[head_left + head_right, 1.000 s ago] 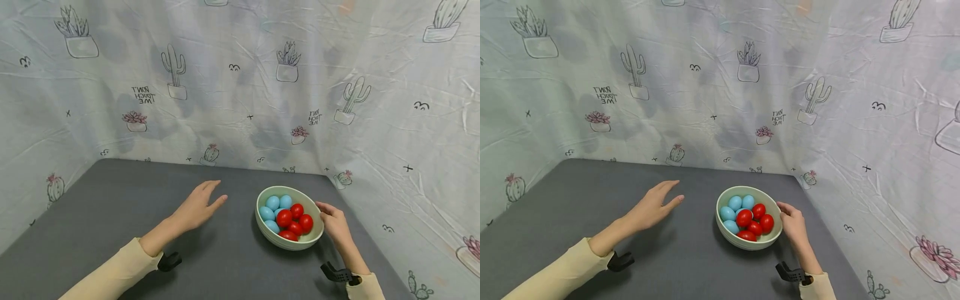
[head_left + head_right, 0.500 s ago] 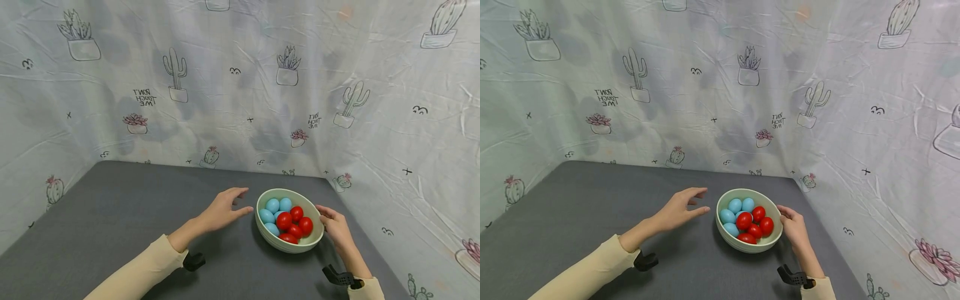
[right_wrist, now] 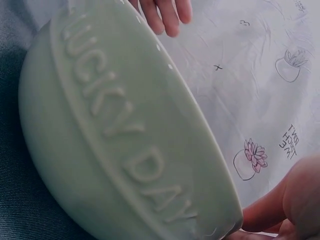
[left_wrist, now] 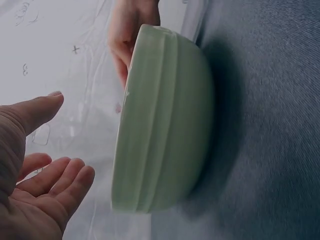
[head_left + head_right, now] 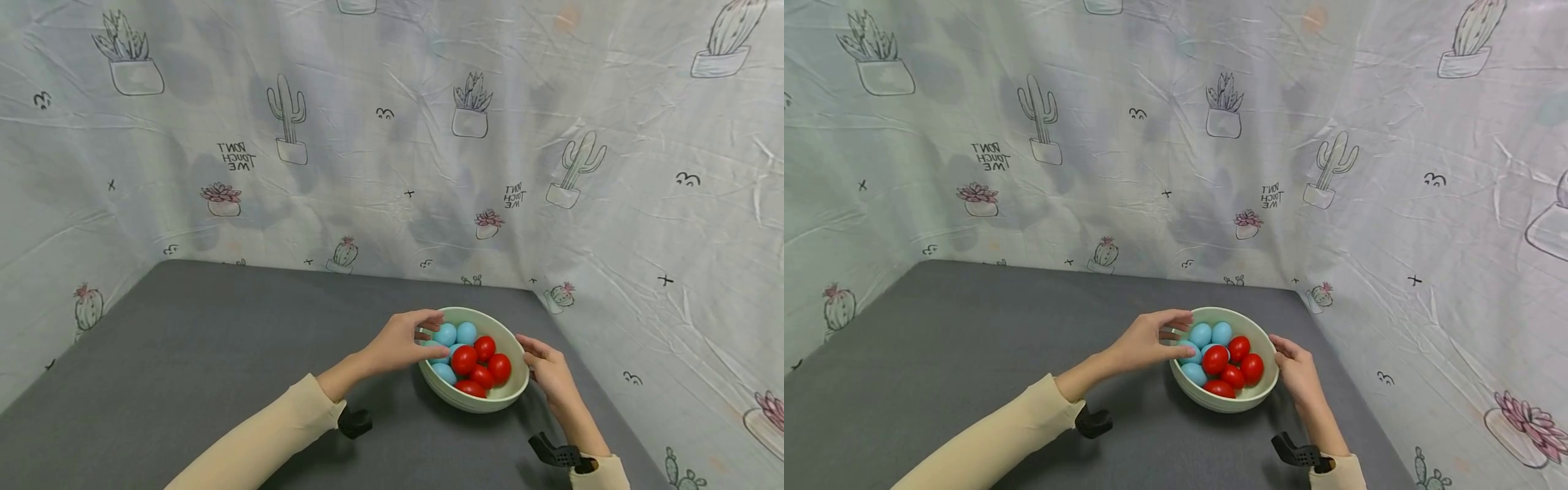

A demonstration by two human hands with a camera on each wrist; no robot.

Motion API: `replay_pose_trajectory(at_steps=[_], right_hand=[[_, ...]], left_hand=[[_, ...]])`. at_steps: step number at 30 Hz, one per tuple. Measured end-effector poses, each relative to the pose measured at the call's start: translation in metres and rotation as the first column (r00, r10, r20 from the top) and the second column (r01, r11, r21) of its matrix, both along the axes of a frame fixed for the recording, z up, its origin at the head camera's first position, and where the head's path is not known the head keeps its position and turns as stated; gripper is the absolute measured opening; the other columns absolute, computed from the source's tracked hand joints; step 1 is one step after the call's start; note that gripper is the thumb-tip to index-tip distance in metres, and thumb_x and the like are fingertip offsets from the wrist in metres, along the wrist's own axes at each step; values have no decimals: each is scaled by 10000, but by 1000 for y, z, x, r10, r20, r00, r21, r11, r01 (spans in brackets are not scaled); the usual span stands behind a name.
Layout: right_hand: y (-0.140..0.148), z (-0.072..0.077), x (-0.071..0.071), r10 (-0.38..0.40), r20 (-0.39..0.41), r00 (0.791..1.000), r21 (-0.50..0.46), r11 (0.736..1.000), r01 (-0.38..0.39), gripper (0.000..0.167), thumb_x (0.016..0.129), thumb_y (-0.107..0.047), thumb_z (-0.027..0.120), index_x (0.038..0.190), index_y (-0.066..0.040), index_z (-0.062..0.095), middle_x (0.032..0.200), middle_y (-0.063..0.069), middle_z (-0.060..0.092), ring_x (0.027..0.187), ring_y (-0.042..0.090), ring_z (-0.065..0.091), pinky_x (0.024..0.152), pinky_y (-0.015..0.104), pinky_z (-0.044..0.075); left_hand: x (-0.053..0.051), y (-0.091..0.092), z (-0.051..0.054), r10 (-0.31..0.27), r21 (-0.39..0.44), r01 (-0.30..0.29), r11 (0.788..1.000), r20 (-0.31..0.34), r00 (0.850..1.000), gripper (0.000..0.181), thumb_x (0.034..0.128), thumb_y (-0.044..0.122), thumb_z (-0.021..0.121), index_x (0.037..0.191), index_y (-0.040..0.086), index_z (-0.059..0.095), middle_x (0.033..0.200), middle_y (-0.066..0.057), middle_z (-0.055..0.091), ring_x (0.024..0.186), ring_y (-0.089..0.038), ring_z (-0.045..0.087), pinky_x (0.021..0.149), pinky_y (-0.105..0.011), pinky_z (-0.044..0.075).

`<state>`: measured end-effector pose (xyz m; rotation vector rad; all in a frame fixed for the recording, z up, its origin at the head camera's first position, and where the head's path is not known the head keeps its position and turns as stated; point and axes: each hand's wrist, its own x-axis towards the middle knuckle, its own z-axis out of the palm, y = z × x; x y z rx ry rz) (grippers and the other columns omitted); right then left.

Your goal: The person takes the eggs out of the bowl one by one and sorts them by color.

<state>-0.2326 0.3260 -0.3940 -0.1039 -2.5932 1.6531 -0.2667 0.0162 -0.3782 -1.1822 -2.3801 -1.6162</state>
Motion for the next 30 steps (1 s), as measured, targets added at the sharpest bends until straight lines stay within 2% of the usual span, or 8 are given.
replay_pose_trajectory(at_steps=[6, 12, 15, 19, 24, 30], right_hand=[[3, -2, 1, 1, 12, 1000, -36, 999, 0, 416, 1038, -31, 423, 1440, 76, 425, 1416, 263, 465, 1093, 188, 583, 781, 262, 532], [2, -1, 0, 2, 0, 1000, -33, 999, -2, 410, 1039, -35, 418, 1435, 70, 436, 1403, 264, 478, 1127, 250, 569, 779, 256, 531], [2, -1, -1, 0, -12, 1000, -37, 999, 0, 406, 1035, -27, 419, 1427, 74, 444, 1391, 268, 488, 1123, 261, 570, 775, 250, 531], [1, -2, -2, 2, -18, 1000, -49, 999, -3, 402, 1033, -21, 420, 1422, 76, 451, 1381, 268, 498, 1101, 237, 582, 775, 249, 531], [0, -2, -3, -4, -19, 1000, -55, 998, 3, 399, 1032, -19, 422, 1418, 74, 458, 1375, 268, 504, 1090, 235, 589, 774, 252, 532], [1, -1, -2, -6, -13, 1000, -48, 999, 6, 402, 1038, -28, 418, 1426, 69, 449, 1389, 264, 493, 1132, 283, 570, 777, 253, 533]], left_hand=[[0, 13, -2, -47, 0, 47, 999, 35, 998, 625, 858, 222, 799, 1391, 32, 534, 1350, -65, 573, 1150, -218, 598, 921, -237, 491], [-6, 19, -5, -86, -13, 87, 996, 77, 993, 614, 847, 203, 809, 1378, 39, 549, 1334, -38, 582, 1150, -213, 599, 922, -282, 504], [-8, 24, -6, -120, 2, 121, 993, 112, 986, 626, 838, 174, 815, 1385, 40, 542, 1314, -37, 595, 1151, -264, 600, 921, -326, 515], [-9, 29, -7, -148, 19, 147, 989, 173, 974, 645, 823, 154, 827, 1392, 58, 538, 1300, -16, 600, 1171, -274, 588, 922, -319, 513], [-10, 36, -11, -143, 24, 141, 990, 203, 969, 659, 811, 142, 837, 1392, 54, 540, 1306, -7, 596, 1194, -243, 574, 924, -279, 503], [-14, 44, -13, -103, 30, 98, 995, 235, 967, 651, 794, 66, 837, 1379, 53, 554, 1306, -31, 600, 1199, -273, 568, 934, -308, 504]])
